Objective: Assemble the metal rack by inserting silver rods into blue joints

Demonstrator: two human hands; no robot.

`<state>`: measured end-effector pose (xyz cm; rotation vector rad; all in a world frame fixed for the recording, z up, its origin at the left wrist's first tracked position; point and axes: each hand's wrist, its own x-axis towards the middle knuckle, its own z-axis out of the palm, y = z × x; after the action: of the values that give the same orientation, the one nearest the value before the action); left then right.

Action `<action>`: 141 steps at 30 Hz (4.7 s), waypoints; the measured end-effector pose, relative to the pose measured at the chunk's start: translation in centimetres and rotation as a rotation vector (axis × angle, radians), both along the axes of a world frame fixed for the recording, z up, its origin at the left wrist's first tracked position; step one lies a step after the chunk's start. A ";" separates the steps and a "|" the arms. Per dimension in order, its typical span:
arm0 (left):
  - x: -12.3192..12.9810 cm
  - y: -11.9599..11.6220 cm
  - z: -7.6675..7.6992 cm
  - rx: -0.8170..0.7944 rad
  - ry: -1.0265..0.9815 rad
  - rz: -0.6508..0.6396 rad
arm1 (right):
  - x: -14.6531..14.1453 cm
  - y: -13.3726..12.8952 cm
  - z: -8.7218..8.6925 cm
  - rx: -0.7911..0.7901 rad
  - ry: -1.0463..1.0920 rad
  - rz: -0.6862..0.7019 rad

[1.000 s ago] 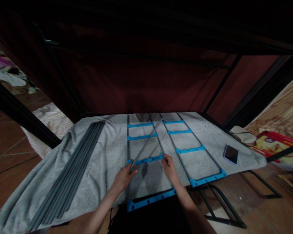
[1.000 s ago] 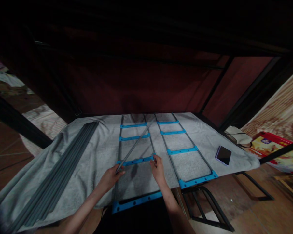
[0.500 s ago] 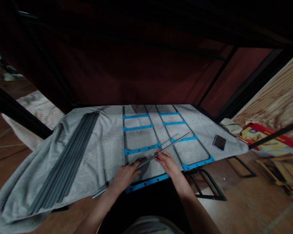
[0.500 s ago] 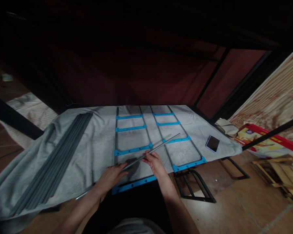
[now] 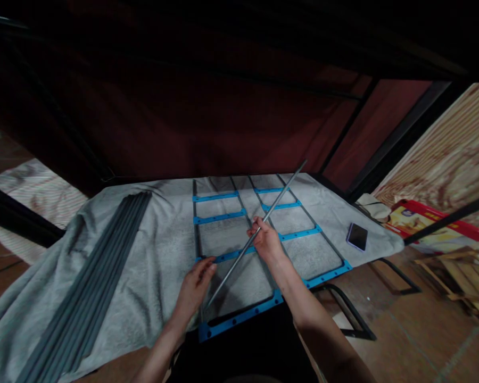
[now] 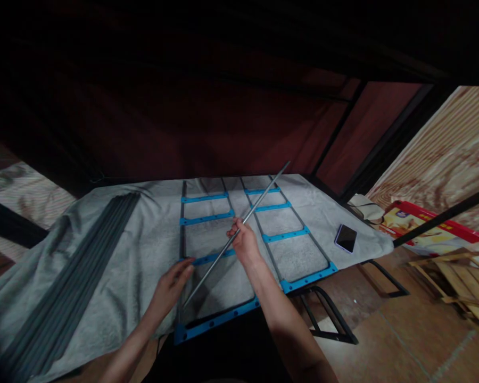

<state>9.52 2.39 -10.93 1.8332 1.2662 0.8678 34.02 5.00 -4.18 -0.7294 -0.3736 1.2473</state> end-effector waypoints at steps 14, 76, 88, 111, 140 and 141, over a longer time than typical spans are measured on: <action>-1.7 3.6 -8.7 0.152 0.462 0.116 | 7.8 8.9 5.5 0.195 -0.321 -0.519; -3.2 2.4 -9.6 0.166 0.311 0.204 | 2.2 16.4 3.9 0.252 -0.732 -0.300; -3.4 2.1 -10.1 0.151 0.348 0.221 | 2.5 18.6 4.1 0.235 -0.675 -0.299; -5.4 1.6 -12.5 0.231 0.347 0.132 | 2.4 20.5 3.2 0.352 -0.550 -0.079; -7.4 2.4 -6.2 0.124 0.139 0.258 | 5.0 17.2 -1.0 0.140 -1.057 -0.182; -9.0 2.6 -5.9 0.198 0.208 0.306 | 5.3 16.7 -1.9 0.125 -1.073 -0.177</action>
<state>0.51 4.94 -16.83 1.9541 1.6749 1.0159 39.31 21.71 -6.13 -1.2553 -1.2142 0.5629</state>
